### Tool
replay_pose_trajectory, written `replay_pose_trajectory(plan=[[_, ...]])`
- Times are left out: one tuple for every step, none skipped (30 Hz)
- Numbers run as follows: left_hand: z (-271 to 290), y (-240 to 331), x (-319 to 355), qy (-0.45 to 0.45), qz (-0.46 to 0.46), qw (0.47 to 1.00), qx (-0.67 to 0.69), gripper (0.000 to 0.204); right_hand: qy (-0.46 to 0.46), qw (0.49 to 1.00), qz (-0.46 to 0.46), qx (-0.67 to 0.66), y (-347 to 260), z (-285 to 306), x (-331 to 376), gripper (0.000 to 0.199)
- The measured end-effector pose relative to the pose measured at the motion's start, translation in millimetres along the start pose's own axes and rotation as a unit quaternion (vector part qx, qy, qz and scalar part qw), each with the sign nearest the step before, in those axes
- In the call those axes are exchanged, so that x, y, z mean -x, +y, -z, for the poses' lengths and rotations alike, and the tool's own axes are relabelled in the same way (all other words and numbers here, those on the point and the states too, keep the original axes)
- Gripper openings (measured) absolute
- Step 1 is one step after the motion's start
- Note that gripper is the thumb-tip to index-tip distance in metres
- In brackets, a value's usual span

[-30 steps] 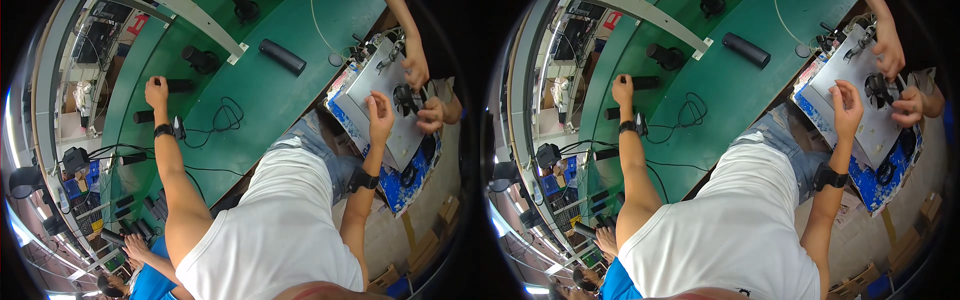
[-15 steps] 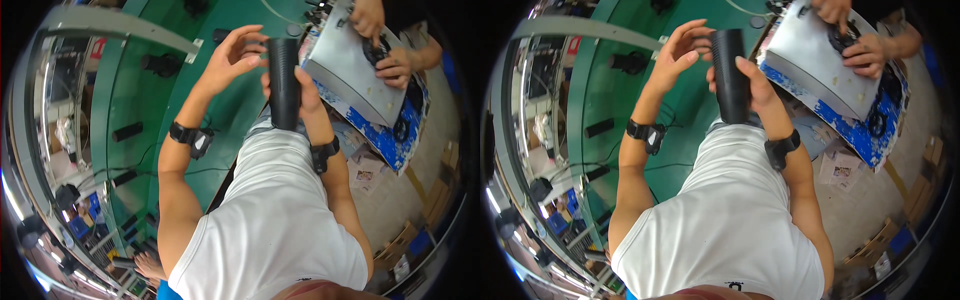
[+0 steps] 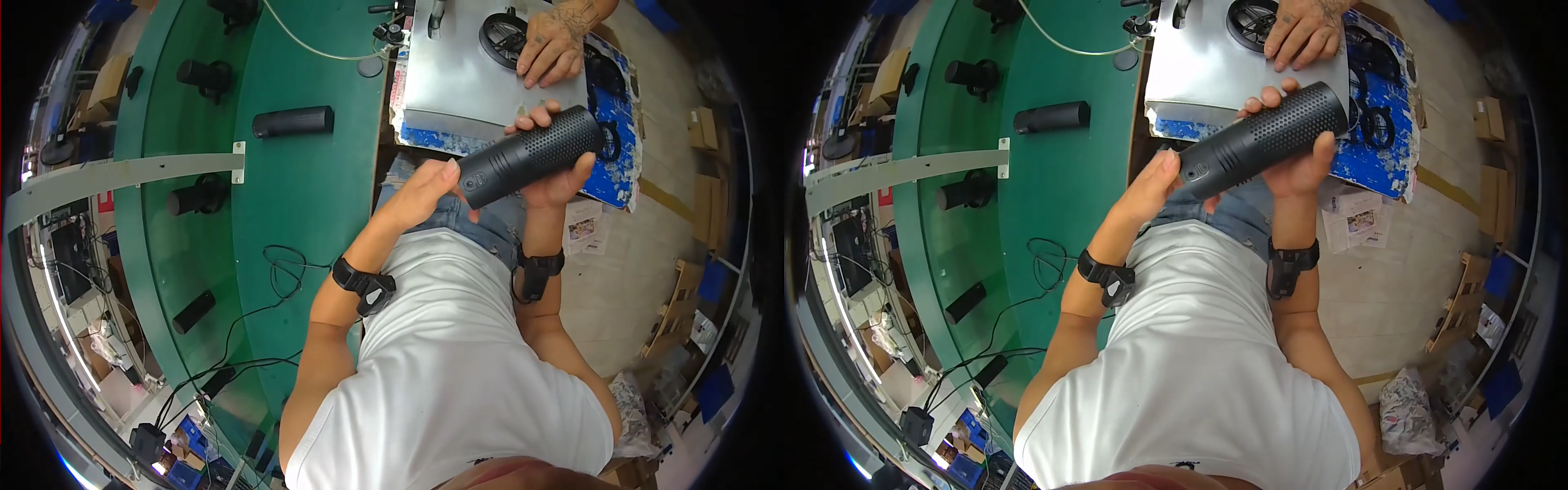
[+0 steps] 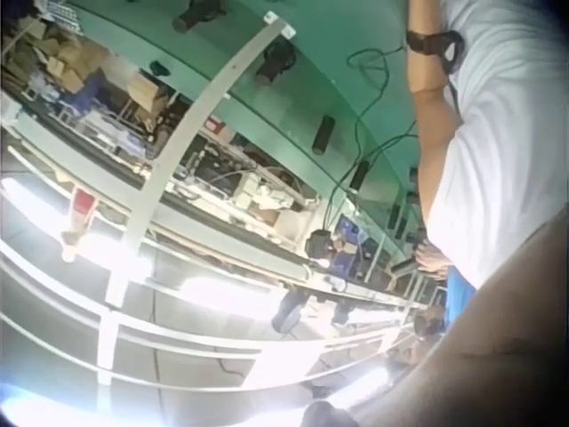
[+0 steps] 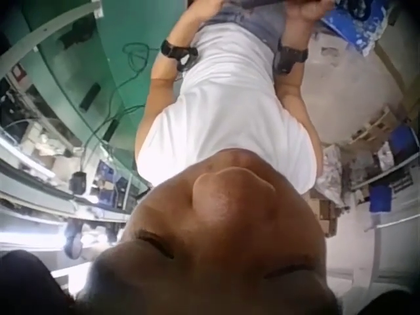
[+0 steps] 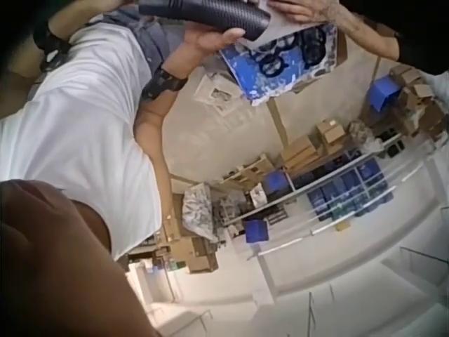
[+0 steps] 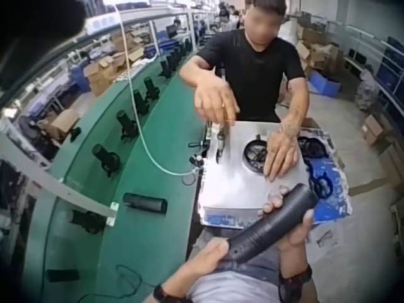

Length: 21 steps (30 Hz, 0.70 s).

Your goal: Testing electronic microphones by inserting them into a specialized testing jig and activating the testing cycle.

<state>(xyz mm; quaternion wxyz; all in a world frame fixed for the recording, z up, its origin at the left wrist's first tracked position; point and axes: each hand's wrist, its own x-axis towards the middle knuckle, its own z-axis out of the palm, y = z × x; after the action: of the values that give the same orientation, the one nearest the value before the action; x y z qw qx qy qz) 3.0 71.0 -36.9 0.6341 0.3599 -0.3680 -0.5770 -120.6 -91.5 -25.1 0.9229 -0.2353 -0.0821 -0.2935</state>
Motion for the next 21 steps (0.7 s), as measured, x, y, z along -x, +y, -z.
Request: replay_pose_trajectory(plan=[[-1, 0, -2, 0.005, 0.019, 1.0, 0.008, 0.064, 0.001, 1.0, 0.003, 0.002, -2, 2, 0, 0.076], [-2, 0, -2, 0.01, 0.037, 0.999, 0.016, 0.061, 0.001, 1.0, 0.01, 0.011, -4, 3, 0, 0.075], [-2, 1, -2, 0.006, 0.038, 0.999, 0.015, 0.061, 0.001, 1.0, 0.017, 0.019, -5, 5, 1, 0.074], [-2, 1, -3, 0.041, 0.039, 0.998, -0.011, 0.056, 0.0, 1.0, 0.022, 0.022, -5, 6, 1, 0.074], [-2, 2, -5, 0.075, 0.039, 0.996, -0.036, 0.051, 0.027, 0.999, 0.024, 0.016, -5, 7, 1, 0.072], [-2, 5, -6, 0.068, 0.039, 0.996, -0.038, 0.051, 0.054, 0.998, 0.027, 0.009, -4, 8, 2, 0.07], [-4, 9, -6, 0.082, 0.038, 0.994, -0.059, 0.046, 0.053, 0.998, 0.032, 0.012, -3, 9, 3, 0.07], [-5, 12, -7, 0.096, 0.037, 0.991, -0.08, 0.044, 0.084, 0.996, 0.022, 0.023, -2, 9, 3, 0.067], [-8, 3, -11, 0.099, 0.024, 0.994, -0.043, 0.054, 0.116, 0.993, 0.012, 0.033, -3, 10, 4, 0.064], [-8, -2, -11, 0.094, 0.023, 0.994, -0.044, 0.054, 0.115, 0.993, 0.017, 0.035, -3, 10, 5, 0.064], [-7, -5, -12, 0.086, 0.03, 0.993, -0.075, 0.055, 0.105, 0.994, 0.011, 0.031, -4, 10, 5, 0.063], [-7, -8, -12, 0.078, 0.036, 0.991, -0.106, 0.057, 0.095, 0.995, 0.004, 0.026, -4, 10, 6, 0.061], [-10, -10, -13, 0.08, 0.04, 0.991, -0.097, 0.06, 0.094, 0.995, 0.007, 0.028, -5, 10, 7, 0.061], [-11, -13, -13, 0.077, 0.039, 0.992, -0.097, 0.06, 0.094, 0.995, 0.006, 0.029, -6, 11, 8, 0.061], [-12, -17, -13, 0.085, 0.038, 0.991, -0.099, 0.06, 0.094, 0.995, 0.005, 0.029, -6, 12, 8, 0.061], [-13, -19, -13, 0.092, 0.038, 0.99, -0.1, 0.06, 0.095, 0.995, 0.007, 0.03, -6, 12, 9, 0.061], [-14, -19, -13, 0.092, 0.053, 0.991, -0.075, 0.059, 0.1, 0.994, 0.006, 0.034, -6, 13, 9, 0.06], [-14, -19, -12, 0.09, 0.053, 0.992, -0.074, 0.059, 0.106, 0.994, 0.005, 0.038, -6, 14, 10, 0.06], [-14, -20, -13, 0.094, 0.051, 0.992, -0.071, 0.059, 0.106, 0.994, 0.005, 0.039, -5, 14, 10, 0.06], [-14, -21, -13, 0.098, 0.049, 0.992, -0.067, 0.059, 0.109, 0.993, 0.003, 0.043, -5, 14, 10, 0.06], [-13, -23, -12, 0.097, 0.048, 0.992, -0.067, 0.059, 0.113, 0.992, 0.001, 0.046, -4, 15, 10, 0.059]])
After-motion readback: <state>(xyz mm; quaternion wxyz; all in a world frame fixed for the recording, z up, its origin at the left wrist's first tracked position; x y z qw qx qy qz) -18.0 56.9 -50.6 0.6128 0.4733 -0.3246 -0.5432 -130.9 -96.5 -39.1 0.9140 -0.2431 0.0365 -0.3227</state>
